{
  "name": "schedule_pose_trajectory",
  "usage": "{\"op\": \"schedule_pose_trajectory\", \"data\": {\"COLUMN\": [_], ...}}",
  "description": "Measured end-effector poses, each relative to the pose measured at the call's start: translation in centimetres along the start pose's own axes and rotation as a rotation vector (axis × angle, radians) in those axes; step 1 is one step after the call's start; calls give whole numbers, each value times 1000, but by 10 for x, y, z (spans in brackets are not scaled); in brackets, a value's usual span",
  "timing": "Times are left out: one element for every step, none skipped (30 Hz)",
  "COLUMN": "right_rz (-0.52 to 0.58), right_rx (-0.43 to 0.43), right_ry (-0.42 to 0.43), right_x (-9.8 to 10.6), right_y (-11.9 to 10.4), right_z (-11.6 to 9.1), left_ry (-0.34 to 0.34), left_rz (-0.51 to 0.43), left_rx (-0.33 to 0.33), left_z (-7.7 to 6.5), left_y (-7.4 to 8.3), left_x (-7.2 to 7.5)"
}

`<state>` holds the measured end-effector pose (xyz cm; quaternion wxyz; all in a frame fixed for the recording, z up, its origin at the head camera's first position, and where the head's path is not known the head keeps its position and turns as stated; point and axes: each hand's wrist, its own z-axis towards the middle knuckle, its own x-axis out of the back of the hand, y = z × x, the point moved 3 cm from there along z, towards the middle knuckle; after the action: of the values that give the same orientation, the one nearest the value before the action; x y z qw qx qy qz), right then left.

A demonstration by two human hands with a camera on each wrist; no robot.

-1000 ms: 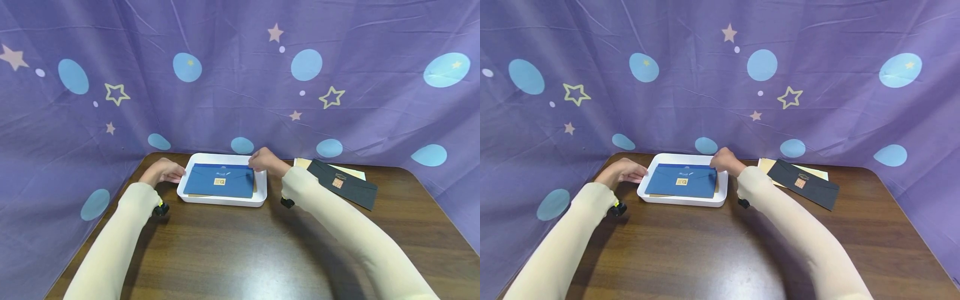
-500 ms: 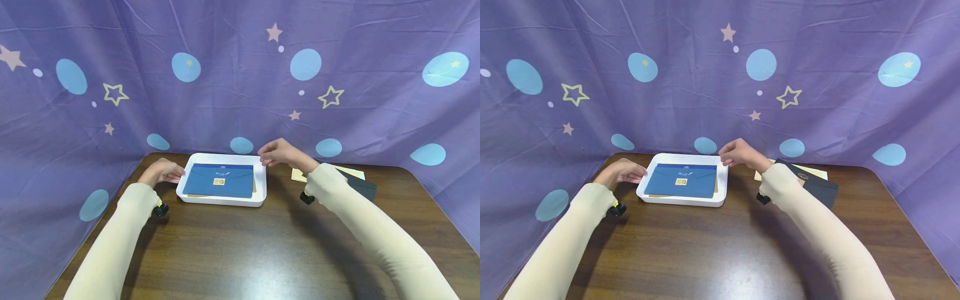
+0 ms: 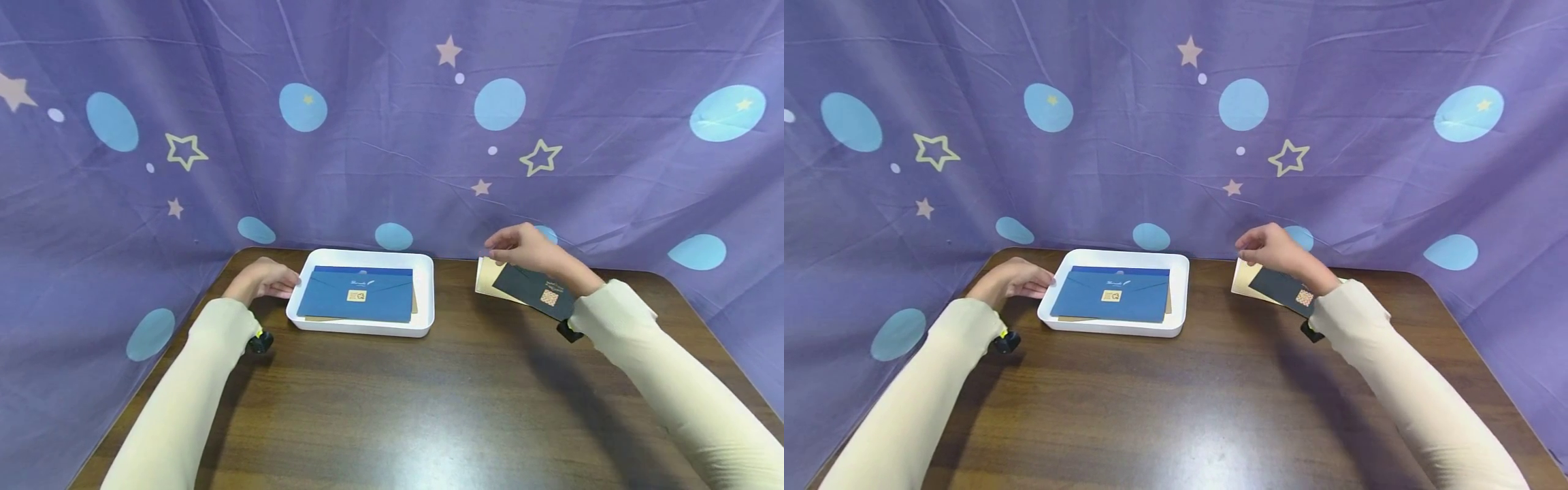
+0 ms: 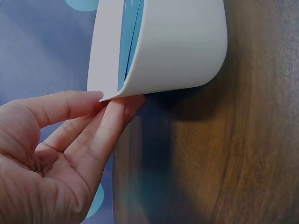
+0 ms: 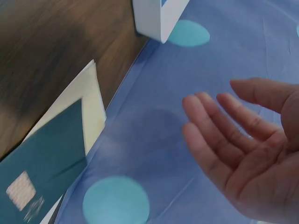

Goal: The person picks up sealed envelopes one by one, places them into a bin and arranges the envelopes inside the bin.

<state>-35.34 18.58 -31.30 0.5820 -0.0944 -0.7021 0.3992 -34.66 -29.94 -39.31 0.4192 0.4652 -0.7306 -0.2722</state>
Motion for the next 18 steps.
{"op": "schedule_pose_trajectory", "data": {"right_rz": [-3,-4,1,13,28,49,71,87,106,134,160,180,193,206,222,237,246,251], "right_rx": [-16,-36,-62,-91,-120,-154,-188,-222,-256,-290,-320,-348,-372,-394,-416,-438,-457,-480], "right_ry": [14,25,36,46,54,64,74,80,84,90,93,94,90,86,84,82,75,74], "right_x": [4,7,11,15,18,22,25,28,31,34,37,39,41,44,46,48,50,52], "right_y": [3,6,9,13,17,22,27,33,38,43,48,53,57,62,66,70,75,79], "right_z": [-5,-10,-15,-19,-24,-28,-32,-35,-38,-41,-44,-46,-49,-51,-53,-55,-56,-58], "left_ry": [-1,-3,-3,-3,-2,-1,1,4,7,10,10,9,8,7,2,-1,-1,2], "left_rz": [-1,0,0,0,1,3,4,5,5,7,8,6,6,5,4,4,4,6], "left_rx": [1,1,2,4,6,8,10,13,14,16,16,15,14,12,9,8,9,11], "left_z": [0,0,0,0,0,0,0,0,-1,-1,-1,-1,-1,-1,-1,-1,0,0], "left_y": [0,0,-1,-1,-1,-1,-1,-1,-1,0,0,0,0,0,0,0,0,0], "left_x": [0,0,0,1,1,1,1,2,2,3,3,4,4,4,4,5,5,5]}}
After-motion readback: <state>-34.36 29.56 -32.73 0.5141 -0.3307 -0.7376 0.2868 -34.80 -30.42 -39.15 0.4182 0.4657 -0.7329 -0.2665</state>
